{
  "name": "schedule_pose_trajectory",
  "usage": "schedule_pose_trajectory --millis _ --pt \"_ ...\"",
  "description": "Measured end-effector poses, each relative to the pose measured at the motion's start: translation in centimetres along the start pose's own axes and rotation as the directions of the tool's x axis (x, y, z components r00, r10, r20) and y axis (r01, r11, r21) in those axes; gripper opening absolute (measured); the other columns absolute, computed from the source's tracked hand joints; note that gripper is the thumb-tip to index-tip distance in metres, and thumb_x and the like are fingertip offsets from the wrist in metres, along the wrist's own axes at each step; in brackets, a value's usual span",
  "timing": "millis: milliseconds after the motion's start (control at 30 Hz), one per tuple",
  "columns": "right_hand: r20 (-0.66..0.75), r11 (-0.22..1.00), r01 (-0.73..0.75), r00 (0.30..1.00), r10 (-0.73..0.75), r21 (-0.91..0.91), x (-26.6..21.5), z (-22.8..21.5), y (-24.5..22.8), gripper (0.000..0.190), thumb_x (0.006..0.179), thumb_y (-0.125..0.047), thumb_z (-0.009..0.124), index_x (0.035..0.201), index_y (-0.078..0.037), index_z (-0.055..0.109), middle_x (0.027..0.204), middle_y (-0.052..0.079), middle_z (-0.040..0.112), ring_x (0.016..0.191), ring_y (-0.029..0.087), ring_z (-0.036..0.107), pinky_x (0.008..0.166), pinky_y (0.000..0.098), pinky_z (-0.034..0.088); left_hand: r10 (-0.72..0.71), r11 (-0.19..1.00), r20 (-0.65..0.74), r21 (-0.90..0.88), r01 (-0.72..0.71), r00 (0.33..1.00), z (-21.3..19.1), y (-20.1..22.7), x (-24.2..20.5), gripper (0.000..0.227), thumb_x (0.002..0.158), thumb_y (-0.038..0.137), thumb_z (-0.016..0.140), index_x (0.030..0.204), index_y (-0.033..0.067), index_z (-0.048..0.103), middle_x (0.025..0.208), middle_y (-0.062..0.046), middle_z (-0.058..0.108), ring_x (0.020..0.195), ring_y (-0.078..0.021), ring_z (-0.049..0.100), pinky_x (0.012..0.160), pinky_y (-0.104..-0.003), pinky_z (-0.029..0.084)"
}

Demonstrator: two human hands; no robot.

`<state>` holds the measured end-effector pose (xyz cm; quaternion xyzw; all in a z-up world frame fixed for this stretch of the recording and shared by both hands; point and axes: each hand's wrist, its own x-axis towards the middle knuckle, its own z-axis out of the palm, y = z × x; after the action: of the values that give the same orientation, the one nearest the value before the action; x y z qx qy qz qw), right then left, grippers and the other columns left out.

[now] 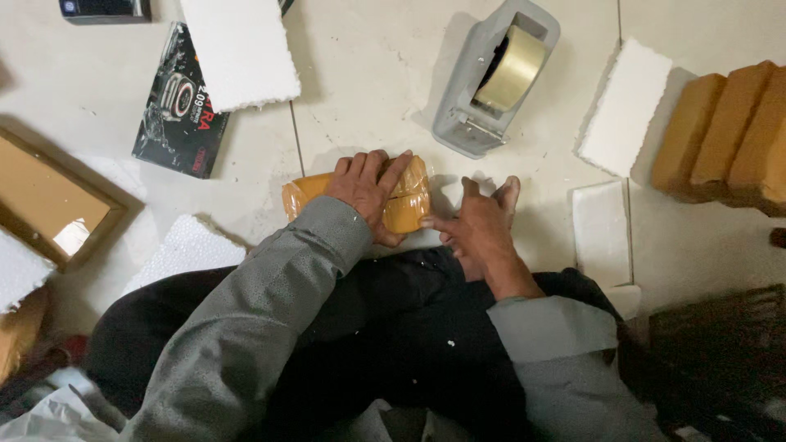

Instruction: The person sits on the floor and tapes a small cardboard box using a tape dispenser. They apply multiple strips of tape to seal the box, then open another box to remove a product package.

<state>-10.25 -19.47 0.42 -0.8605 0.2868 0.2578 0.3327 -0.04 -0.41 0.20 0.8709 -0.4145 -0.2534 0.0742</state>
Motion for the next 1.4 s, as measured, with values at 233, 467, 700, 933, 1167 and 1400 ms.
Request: schedule_pose_trajectory --millis 233,467,700,933,1167,1400 --pt "-0.009 0.977 0.056 0.998 -0.055 0.204 1.0 0.8 0.3 0.079 0.079 -0.039 0.087 0.143 -0.002 0.060 0.072 0.009 0.069 0.058 0.022 0.069 0.062 0.0520 0.057 -0.055 0.998 -0.085 -0.035 0.053 0.995 0.1 -0.2 -0.5 0.137 0.050 0.062 0.091 0.157 0.0097 0.024 0.138 -0.015 0.044 0.127 -0.0312 0.042 0.108 -0.043 0.032" --pt "-0.434 0.862 0.180 0.804 -0.407 -0.475 -3.2 2.3 -2.4 0.090 0.073 -0.038 0.086 0.145 0.000 0.047 0.124 0.018 0.063 0.122 0.034 0.055 0.118 0.0639 0.012 -0.089 0.994 -0.118 -0.075 0.081 0.989 0.3 -0.7 -0.5 0.136 0.050 0.060 0.092 0.156 0.0066 0.026 0.136 -0.017 0.045 0.125 -0.0326 0.043 0.106 -0.044 0.033" --pt "-0.484 0.810 0.506 0.651 -0.585 -0.297 -1.9 6.0 -3.0 0.065 0.095 -0.013 0.069 0.151 0.004 0.041 0.154 0.025 0.046 0.146 0.042 0.042 0.122 0.0508 0.034 -0.057 0.996 -0.218 -0.085 0.039 0.974 1.0 -1.0 -0.4 0.131 0.054 0.057 0.090 0.158 0.0056 0.028 0.135 -0.017 0.047 0.124 -0.0332 0.045 0.106 -0.045 0.035" --pt "-0.396 0.866 0.499 0.788 -0.471 -0.037 -0.5 6.9 -1.3 0.063 0.099 -0.015 0.056 0.156 -0.001 0.034 0.148 0.028 0.052 0.130 0.046 0.055 0.107 0.0477 0.047 -0.057 0.996 -0.169 -0.077 0.044 0.984 1.1 -1.1 -0.4 0.134 0.052 0.054 0.091 0.157 0.0060 0.025 0.137 -0.018 0.045 0.124 -0.0345 0.043 0.106 -0.045 0.033" --pt "-0.276 0.885 0.465 0.849 -0.451 -0.016 3.5 5.3 -2.1 0.063 0.103 -0.029 0.057 0.154 -0.001 0.034 0.145 0.027 0.053 0.123 0.042 0.060 0.102 0.0478 0.047 -0.094 0.992 -0.080 -0.092 0.087 0.992 0.5 -1.0 -0.2 0.135 0.052 0.054 0.093 0.158 0.0085 0.023 0.139 -0.018 0.043 0.128 -0.0344 0.041 0.108 -0.046 0.032" --pt "-0.367 0.897 0.421 0.820 -0.439 -0.133 2.5 8.0 -1.2 0.068 0.099 -0.023 0.061 0.152 0.006 0.030 0.146 0.032 0.045 0.133 0.049 0.045 0.111 0.0517 0.039 -0.069 0.995 -0.190 -0.080 0.055 0.979 0.7 -1.3 0.0 0.134 0.047 0.054 0.092 0.155 0.0066 0.028 0.139 -0.018 0.045 0.127 -0.0344 0.042 0.105 -0.045 0.033"
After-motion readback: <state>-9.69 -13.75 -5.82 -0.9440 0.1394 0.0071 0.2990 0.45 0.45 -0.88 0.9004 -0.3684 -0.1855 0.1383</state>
